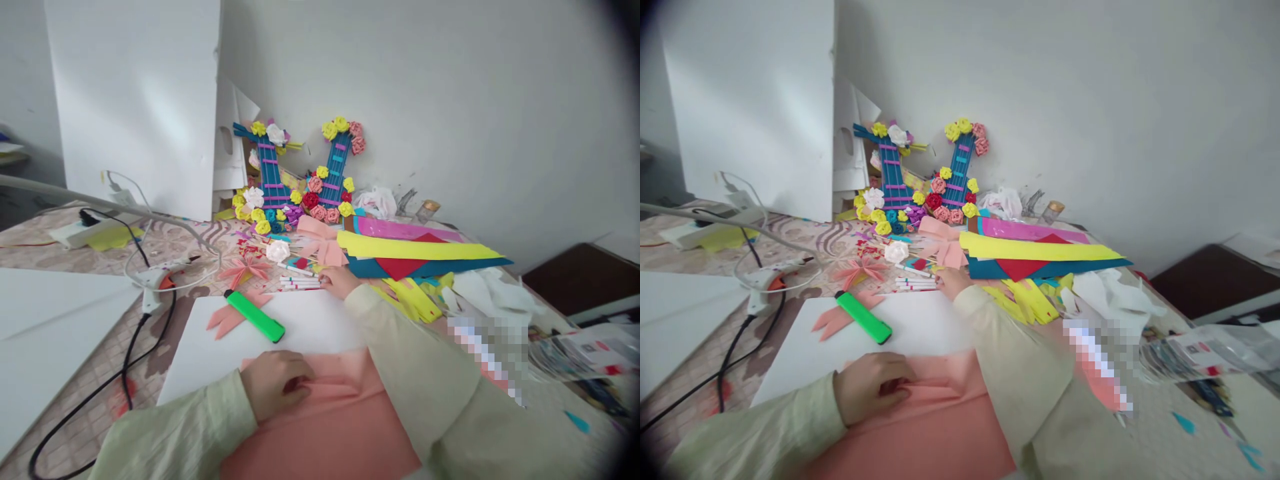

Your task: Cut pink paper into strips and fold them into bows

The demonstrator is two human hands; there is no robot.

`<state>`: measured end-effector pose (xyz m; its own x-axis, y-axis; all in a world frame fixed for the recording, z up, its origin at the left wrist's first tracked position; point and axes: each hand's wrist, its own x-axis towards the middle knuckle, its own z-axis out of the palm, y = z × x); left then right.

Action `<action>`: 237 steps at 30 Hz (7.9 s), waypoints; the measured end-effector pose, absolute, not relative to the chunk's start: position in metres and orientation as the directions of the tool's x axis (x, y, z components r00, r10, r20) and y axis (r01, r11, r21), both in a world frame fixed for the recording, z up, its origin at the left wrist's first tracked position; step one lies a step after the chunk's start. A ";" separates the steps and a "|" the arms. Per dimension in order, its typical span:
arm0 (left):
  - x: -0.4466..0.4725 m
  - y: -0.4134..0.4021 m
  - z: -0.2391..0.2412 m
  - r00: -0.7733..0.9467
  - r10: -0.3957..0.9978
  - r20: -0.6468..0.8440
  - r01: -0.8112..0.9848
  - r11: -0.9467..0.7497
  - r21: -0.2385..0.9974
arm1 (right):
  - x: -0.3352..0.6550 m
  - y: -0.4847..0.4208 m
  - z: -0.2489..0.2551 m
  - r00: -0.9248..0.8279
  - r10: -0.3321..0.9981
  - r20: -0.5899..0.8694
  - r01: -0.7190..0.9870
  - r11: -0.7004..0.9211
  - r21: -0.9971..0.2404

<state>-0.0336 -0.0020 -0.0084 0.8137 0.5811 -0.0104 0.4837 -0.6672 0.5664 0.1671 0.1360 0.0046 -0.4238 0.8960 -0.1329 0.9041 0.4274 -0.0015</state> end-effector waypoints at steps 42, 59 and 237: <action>-0.039 0.007 -0.008 0.697 0.717 -0.003 0.578 -0.560 0.593 | 0.178 0.180 -0.026 -0.407 0.907 -0.107 0.864 0.345 -0.366; -0.036 0.007 -0.005 0.686 0.728 -0.017 0.590 -0.542 0.599 | 0.213 0.138 0.028 -0.122 0.991 0.052 -0.056 0.046 -0.997; -0.104 -0.066 0.015 0.270 0.959 0.090 0.545 -0.229 0.806 | 0.123 -0.036 0.020 -0.460 0.888 0.013 0.467 0.255 -0.846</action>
